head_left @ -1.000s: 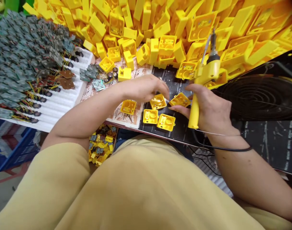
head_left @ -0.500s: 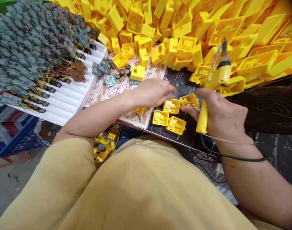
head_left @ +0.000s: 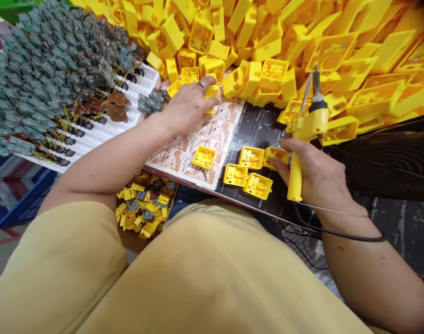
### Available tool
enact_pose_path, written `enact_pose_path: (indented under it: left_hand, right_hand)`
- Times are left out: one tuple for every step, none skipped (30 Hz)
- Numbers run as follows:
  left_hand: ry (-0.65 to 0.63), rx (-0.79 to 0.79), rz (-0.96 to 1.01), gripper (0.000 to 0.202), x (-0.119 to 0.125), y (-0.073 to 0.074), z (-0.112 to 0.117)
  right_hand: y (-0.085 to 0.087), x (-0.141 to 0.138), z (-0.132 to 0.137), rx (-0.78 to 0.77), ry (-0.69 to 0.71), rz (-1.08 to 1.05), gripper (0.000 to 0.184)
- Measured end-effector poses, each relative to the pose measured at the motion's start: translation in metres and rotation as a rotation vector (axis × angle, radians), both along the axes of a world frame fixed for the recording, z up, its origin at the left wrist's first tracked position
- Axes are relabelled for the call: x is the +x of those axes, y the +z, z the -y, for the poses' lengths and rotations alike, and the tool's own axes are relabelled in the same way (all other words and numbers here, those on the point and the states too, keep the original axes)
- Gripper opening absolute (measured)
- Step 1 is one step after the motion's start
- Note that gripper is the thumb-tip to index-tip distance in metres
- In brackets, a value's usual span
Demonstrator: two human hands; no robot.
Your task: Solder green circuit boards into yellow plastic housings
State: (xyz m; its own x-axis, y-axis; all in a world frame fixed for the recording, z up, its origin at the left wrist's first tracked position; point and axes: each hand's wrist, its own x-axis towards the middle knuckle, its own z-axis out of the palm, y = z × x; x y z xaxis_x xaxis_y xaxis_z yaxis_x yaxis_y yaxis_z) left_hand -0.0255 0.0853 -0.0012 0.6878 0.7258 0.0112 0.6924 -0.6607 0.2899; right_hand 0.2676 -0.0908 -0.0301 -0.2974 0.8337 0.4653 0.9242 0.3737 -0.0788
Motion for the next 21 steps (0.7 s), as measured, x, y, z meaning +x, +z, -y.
enact_pose_path:
  left_hand:
    - [-0.001,0.01,0.044,0.037,0.002,0.004,0.003]
    - [-0.003,0.017,0.102,0.039,0.006,0.009,0.008]
    - [-0.011,0.006,0.155,0.04,0.01,0.012,0.013]
    - [-0.026,-0.034,0.187,0.041,0.017,0.014,0.02]
    - [-0.04,-0.096,0.184,0.04,0.023,0.016,0.026]
    - [-0.042,-0.165,0.146,0.039,0.031,0.016,0.031]
    - [-0.033,-0.223,0.083,0.039,0.038,0.016,0.036]
    - [-0.013,-0.257,0.009,0.04,0.045,0.017,0.039]
    - [0.014,-0.263,-0.06,0.041,0.051,0.017,0.041]
    - [0.039,-0.247,-0.118,0.041,0.056,0.018,0.041]
    - [0.05,-0.222,-0.161,0.041,0.06,0.018,0.041]
    - [0.044,-0.196,-0.191,0.04,0.064,0.019,0.041]
    - [0.027,-0.174,-0.217,0.04,0.066,0.018,0.04]
    - [0.003,-0.156,-0.239,0.04,0.068,0.017,0.039]
    - [-0.028,-0.143,-0.253,0.04,0.069,0.015,0.039]
    - [-0.059,-0.135,-0.26,0.04,0.069,0.013,0.039]
    - [-0.083,-0.13,-0.263,0.04,0.068,0.012,0.039]
    - [-0.094,-0.128,-0.261,0.041,0.066,0.011,0.04]
    - [-0.091,-0.123,-0.249,0.043,0.061,0.011,0.04]
    - [-0.073,-0.107,-0.222,0.044,0.053,0.012,0.041]
    - [-0.048,-0.084,-0.185,0.046,0.044,0.014,0.043]
  right_hand:
    - [0.001,0.0,0.001,0.023,0.011,-0.007,0.031]
    - [0.002,0.0,0.001,0.038,0.02,-0.017,0.03]
    - [0.002,0.0,0.002,0.047,0.029,-0.028,0.029]
    - [0.002,-0.001,0.002,0.048,0.036,-0.039,0.028]
    - [0.001,-0.002,0.002,0.046,0.04,-0.05,0.028]
    - [0.0,-0.003,0.003,0.039,0.041,-0.06,0.028]
    - [-0.001,-0.005,0.004,0.037,0.037,-0.07,0.028]
    - [-0.002,-0.006,0.005,0.038,0.029,-0.082,0.027]
    - [-0.003,-0.007,0.005,0.044,0.02,-0.095,0.027]
    - [-0.004,-0.008,0.006,0.051,0.014,-0.107,0.027]
    - [-0.005,-0.008,0.006,0.058,0.011,-0.116,0.027]
    - [-0.005,-0.008,0.005,0.061,0.014,-0.121,0.027]
    - [-0.005,-0.008,0.005,0.062,0.021,-0.124,0.027]
    - [-0.005,-0.007,0.004,0.058,0.032,-0.126,0.028]
    - [-0.004,-0.007,0.003,0.054,0.042,-0.131,0.029]
    - [-0.004,-0.007,0.002,0.045,0.05,-0.137,0.03]
    - [-0.004,-0.007,0.002,0.033,0.055,-0.144,0.031]
    - [-0.005,-0.007,0.003,0.019,0.056,-0.148,0.031]
    - [-0.006,-0.007,0.004,0.003,0.054,-0.151,0.032]
    - [-0.007,-0.007,0.005,-0.012,0.046,-0.153,0.033]
    - [-0.008,-0.007,0.007,-0.029,0.033,-0.157,0.033]
